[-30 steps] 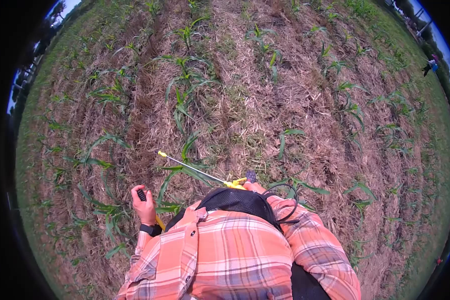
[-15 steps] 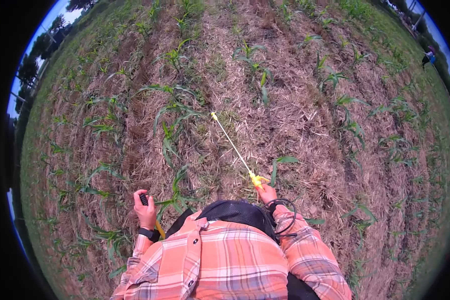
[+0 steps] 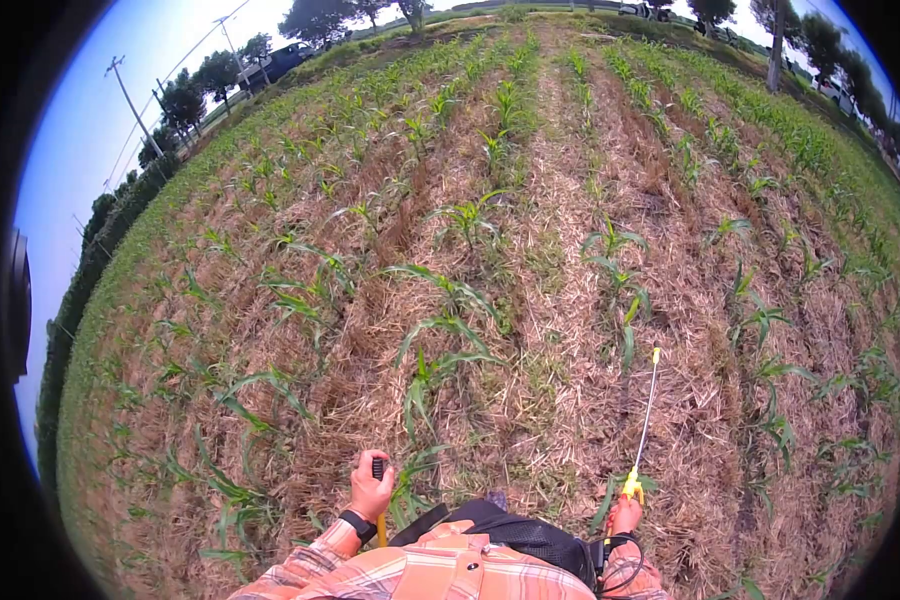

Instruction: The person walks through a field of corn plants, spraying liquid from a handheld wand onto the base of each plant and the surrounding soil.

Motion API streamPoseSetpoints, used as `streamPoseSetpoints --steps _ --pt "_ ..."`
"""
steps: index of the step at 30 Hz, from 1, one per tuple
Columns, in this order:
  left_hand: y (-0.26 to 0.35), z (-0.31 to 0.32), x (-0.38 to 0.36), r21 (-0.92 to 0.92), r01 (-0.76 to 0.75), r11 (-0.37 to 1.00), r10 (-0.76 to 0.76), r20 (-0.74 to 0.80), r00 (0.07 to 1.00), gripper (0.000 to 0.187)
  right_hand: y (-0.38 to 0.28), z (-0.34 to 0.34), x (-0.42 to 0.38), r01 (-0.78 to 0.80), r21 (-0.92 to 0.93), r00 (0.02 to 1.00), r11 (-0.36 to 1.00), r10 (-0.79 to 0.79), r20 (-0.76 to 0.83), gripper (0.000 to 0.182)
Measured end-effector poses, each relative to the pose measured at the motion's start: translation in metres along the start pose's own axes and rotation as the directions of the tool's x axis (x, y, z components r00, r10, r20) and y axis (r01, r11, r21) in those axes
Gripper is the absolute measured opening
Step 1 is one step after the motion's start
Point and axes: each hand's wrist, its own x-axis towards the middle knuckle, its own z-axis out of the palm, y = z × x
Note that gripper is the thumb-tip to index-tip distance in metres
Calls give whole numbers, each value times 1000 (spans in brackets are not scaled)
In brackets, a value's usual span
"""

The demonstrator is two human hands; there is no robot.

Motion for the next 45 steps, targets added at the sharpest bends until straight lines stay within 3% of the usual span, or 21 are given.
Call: streamPoseSetpoints --steps 2,4,7,11,15,17,21,23,25,29,31,33,35,39,41,43,44,45 --pt "-7 9 10 -16 41 999 -41 -5 999 22 0 13 14 21 -21 1000 1000 -21 8 16" --pt "-7 10 23 -44 139 989 -137 40 990 22 -5 26 21 -76 -52 997 996 77 5 24" --pt "-9 5 39 -28 154 988 -153 19 988 22 -15 57 21 -39 -67 996 997 45 77 31" --pt "-17 4 55 -34 158 987 -158 -10 987 21 -35 100 9 86 -292 974 953 -20 224 33" --pt "-20 2 65 -53 166 985 -167 -20 986 21 -25 127 19 272 -533 930 801 -77 359 33" --pt "-20 3 68 -93 175 980 -177 -13 984 20 -85 144 -29 356 -647 888 674 -30 458 37" --pt "-21 5 70 -101 179 979 -186 -66 980 20 -69 154 -8 511 -600 747 615 28 665 39" --pt "-16 9 72 -90 149 985 -158 -96 983 20 -64 159 -2 630 -487 645 604 -59 762 33" --pt "-8 11 76 -132 191 973 -203 -82 976 21 -84 166 -1 715 -504 567 485 19 823 37" --pt "-5 30 86 -99 200 975 -211 -126 969 22 -83 168 39 646 -464 483 606 146 863 41" --pt "4 47 98 -30 102 994 -106 -203 973 22 -106 158 49 638 -521 535 566 161 830 41" --pt "23 62 112 -41 97 994 -103 -212 972 22 -81 153 90 714 -392 479 580 3 878 40" --pt "43 77 126 -32 102 994 -105 -141 984 22 -86 142 114 671 -411 527 617 -6 850 39" --pt "77 110 153 -66 69 995 -75 -80 994 21 -123 112 134 512 -597 763 618 -7 647 39" --pt "90 127 164 -88 30 996 -37 -77 996 21 -136 98 147 485 -614 828 623 -102 551 34" --pt "98 144 174 -41 -84 996 79 -104 991 20 -132 84 169 394 -569 879 722 -114 464 30" --pt "102 150 178 -91 -3 996 -1 -48 999 20 -135 76 175 373 -537 893 757 -135 430 28" --pt "104 154 180 -132 85 988 -84 11 996 20 -149 69 173 222 -487 921 845 -18 390 27"
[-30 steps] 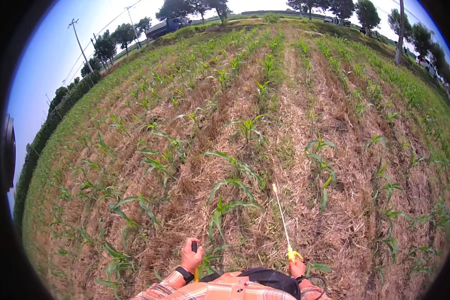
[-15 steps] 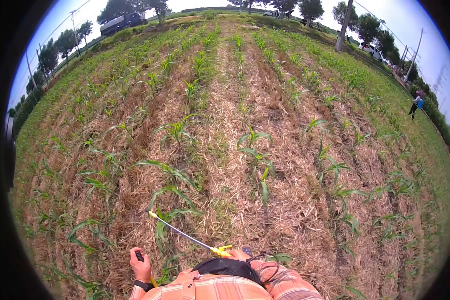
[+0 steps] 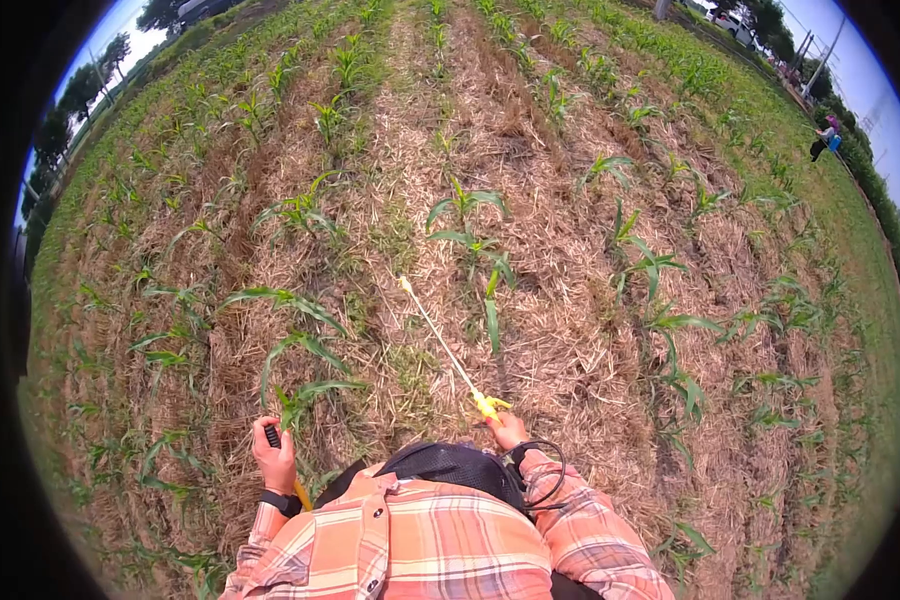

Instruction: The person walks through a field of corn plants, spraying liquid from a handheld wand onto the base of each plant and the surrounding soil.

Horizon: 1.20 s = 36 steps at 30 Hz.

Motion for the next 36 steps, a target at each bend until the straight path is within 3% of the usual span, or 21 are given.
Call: streamPoseSetpoints --steps 2,4,6,8,9,10,12,16,22,24,29,31,32,34,36 --pt "3 12 5 -63 77 995 -76 24 997 20 1 -16 8 -57 74 994 996 63 -91 22" --pt "3 16 7 46 -27 999 27 10 1000 20 15 -30 22 -84 370 993 925 109 -47 20" --pt "-4 19 9 23 34 999 -34 22 999 19 9 -46 25 -110 416 984 902 157 -80 19" --pt "-7 21 15 53 -73 996 73 -4 997 18 11 -51 36 -98 457 963 884 199 -180 21" --pt "5 20 16 -14 82 997 -82 20 996 19 11 -53 40 -100 474 951 875 224 -212 21" --pt "3 22 20 -11 96 995 -95 21 995 19 9 -55 46 -100 489 938 867 246 -245 21" --pt "-5 25 31 81 -4 997 5 -13 1000 19 3 -57 55 -65 501 919 863 247 -307 23" --pt "-19 36 65 -12 25 1000 -24 19 1000 19 -23 -52 64 -32 565 920 825 245 -306 24" --pt "-31 21 106 -87 129 988 -128 17 992 21 -63 -18 84 -114 401 926 909 243 -288 23" --pt "-32 16 118 -116 141 983 -141 3 990 21 -79 -2 91 -83 442 945 893 211 -249 23" --pt "-46 3 141 -119 124 985 -130 -40 991 21 -120 36 102 -125 272 989 954 142 -41 19" --pt "-52 0 148 -122 132 984 -139 -50 989 20 -139 51 106 -64 64 997 996 66 -25 20" --pt "-53 -1 150 -125 131 983 -139 -51 989 20 -148 55 106 -63 63 998 996 64 -27 20" --pt "-51 -5 156 -177 186 966 -196 -37 980 21 -167 63 108 97 -194 994 976 -86 66 25" --pt "-65 -13 158 -133 146 980 -153 -48 987 22 -172 73 117 137 -195 987 971 -118 105 26"
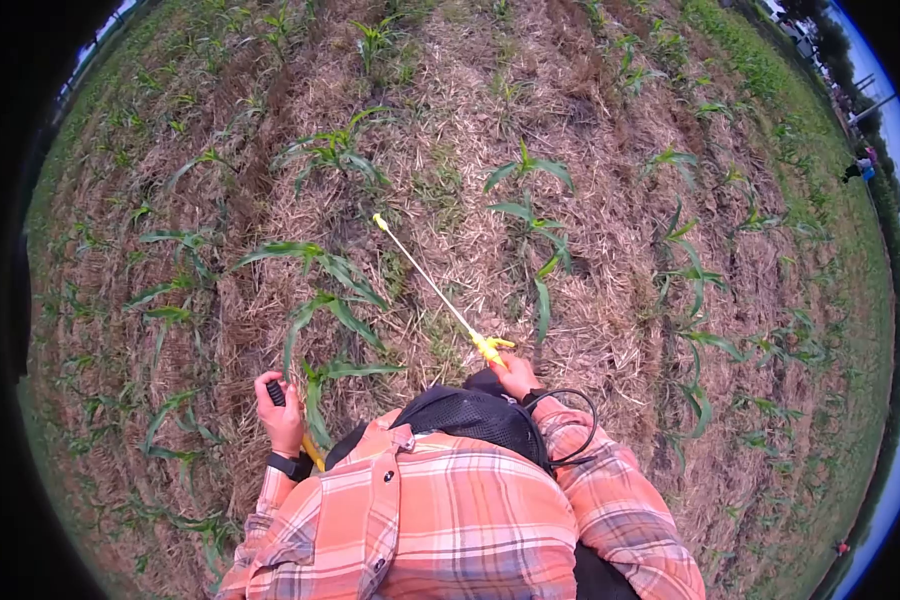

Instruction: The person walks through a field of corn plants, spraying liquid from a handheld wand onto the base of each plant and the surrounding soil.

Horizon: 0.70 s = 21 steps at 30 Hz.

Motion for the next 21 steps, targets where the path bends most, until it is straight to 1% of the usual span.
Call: streamPoseSetpoints --steps 2,3,4,6,7,8,9,10,11,12,14,15,16,17,18,19,20,21 --pt "15 -12 4 -68 1 998 -3 -35 999 22 -9 4 12 197 -190 980 962 -186 76 25" --pt "29 -20 3 -58 -10 998 7 -54 999 22 -24 0 13 297 -199 951 934 -271 147 25" --pt "46 -31 0 -51 -21 998 17 -71 997 22 -37 -2 15 283 -201 942 938 -233 240 25" --pt "71 -50 -5 -30 -58 998 53 -143 988 22 -43 -1 27 313 -256 914 915 -216 345 27" --pt "77 -51 -4 -26 -77 997 71 -176 982 21 -50 -3 30 290 -207 904 934 -196 381 29" --pt "81 -49 -1 -21 -100 995 94 -207 974 21 -42 -2 39 294 -202 903 934 -203 378 29" --pt "79 -42 6 16 -98 995 99 -203 974 20 -33 -2 52 312 -194 893 930 -218 394 30" --pt "77 -28 16 18 -66 998 68 -170 983 20 -24 -3 65 330 -187 883 925 -233 408 30" --pt "65 -9 30 -5 -35 999 34 -148 988 20 -30 -13 73 284 -178 872 942 -176 457 31" --pt "49 14 45 -29 -2 1000 -1 -127 992 19 -27 -19 82 288 -174 872 942 -183 454 31" --pt "24 62 72 11 -28 1000 29 -90 996 19 -13 -28 104 324 -104 895 940 -269 355 32" --pt "24 82 85 37 4 999 -2 -63 998 19 5 -28 121 310 -173 934 935 -265 240 28" --pt "25 100 94 65 43 997 -41 -36 999 18 5 -40 126 307 -169 935 937 -264 235 28" --pt "21 112 104 160 10 987 -8 -15 1000 18 5 -51 133 171 -115 973 979 -149 178 26" --pt "20 126 112 136 30 990 -30 0 1000 19 8 -60 140 31 -50 992 998 -25 126 23" --pt "16 139 120 154 -1 988 -3 29 1000 19 13 -69 146 34 -71 999 997 -32 25 20" --pt "13 152 128 169 -30 985 21 58 998 19 18 -79 150 17 -10 999 1000 -17 -40 22" --pt "14 166 134 167 -32 985 21 67 998 19 14 -94 151 -37 7 996 999 37 -79 22"
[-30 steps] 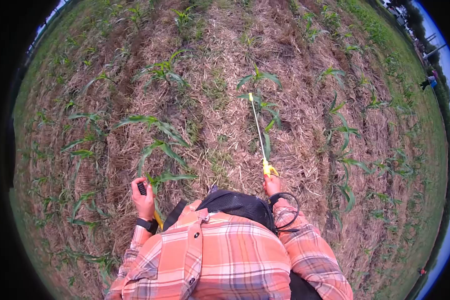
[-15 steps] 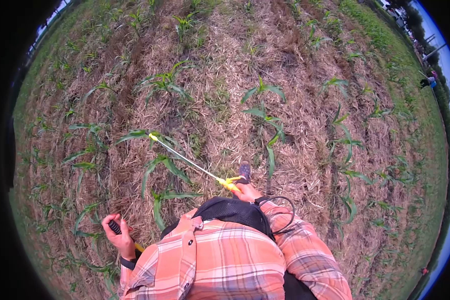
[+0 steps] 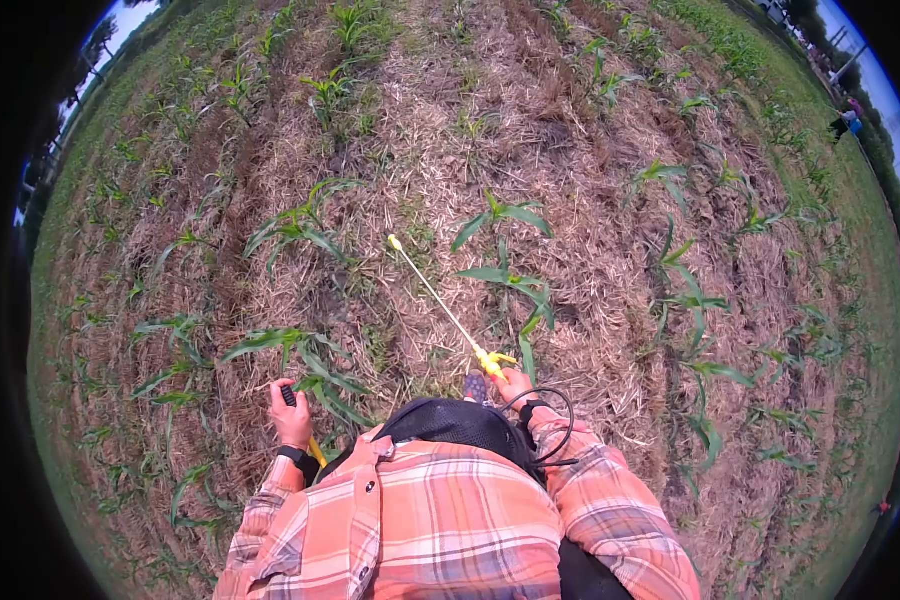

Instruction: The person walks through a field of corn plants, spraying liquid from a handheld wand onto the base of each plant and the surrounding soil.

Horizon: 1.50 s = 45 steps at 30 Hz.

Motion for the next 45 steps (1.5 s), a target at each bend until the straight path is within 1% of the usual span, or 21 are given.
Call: streamPoseSetpoints --steps 3,7,9,11,14,17,19,20,23,24,26,27,29,31,32,35,37,39,41,43,45 --pt "15 31 19 61 -66 996 65 22 998 20 18 -24 19 -103 131 987 986 117 -106 22" --pt "72 33 30 -48 62 997 -58 71 996 19 36 -53 37 -238 422 937 875 322 -139 20" --pt "84 19 32 -80 -56 995 57 5 998 19 41 -67 45 -230 505 917 832 359 -173 22" --pt "129 -8 21 -169 -5 986 -5 -58 998 19 51 -80 59 -192 539 909 820 355 -218 25" --pt "146 -39 18 -118 -107 987 87 -163 983 20 51 -94 73 -192 612 875 767 416 -247 27" --pt "125 -20 42 -42 -73 996 67 -133 989 20 41 -94 87 -212 616 859 759 445 -253 27" --pt "99 18 72 -93 61 994 -62 -10 998 17 32 -87 100 -196 601 847 775 442 -294 26" --pt "74 40 85 -41 40 998 -40 8 999 18 24 -83 105 -194 628 854 754 445 -270 24" --pt "29 83 123 -12 -28 1000 28 61 998 19 -1 -65 122 -210 570 881 795 406 -242 20" --pt "15 85 132 -2 12 1000 -12 70 998 19 -16 -58 125 -222 548 877 806 411 -249 21" --pt "21 81 151 0 10 1000 -10 60 998 18 -46 -50 134 -271 437 908 858 378 -179 22" --pt "25 78 159 7 39 999 -39 65 997 17 -58 -44 139 -236 420 930 876 330 -166 22" --pt "35 78 170 41 -39 998 38 40 999 17 -80 -33 149 -131 160 965 978 164 -207 25" --pt "30 80 184 39 -77 996 76 25 997 17 -100 -19 162 -47 121 982 992 68 -174 28" --pt "27 79 190 50 -45 998 43 36 998 18 -108 -14 170 17 -80 984 997 -31 -176 29" --pt "32 73 207 20 -51 998 51 32 998 19 -153 -5 176 68 -70 997 995 -71 -39 31" --pt "18 67 222 -49 6 999 -2 69 998 19 -173 -2 184 184 -133 976 974 -165 141 32" --pt "47 44 225 -263 279 924 -240 170 956 19 -214 -10 176 224 -119 948 967 -187 259 31" --pt "-3 23 230 -167 -97 981 94 -27 995 19 -210 -7 189 352 -149 890 924 -281 359 30" --pt "33 -24 221 -274 88 958 -110 -65 992 20 -228 -14 189 377 -172 871 910 -285 401 30" --pt "90 -61 212 -76 -194 978 173 -222 960 18 -229 -15 198 414 -188 838 891 -292 462 29"
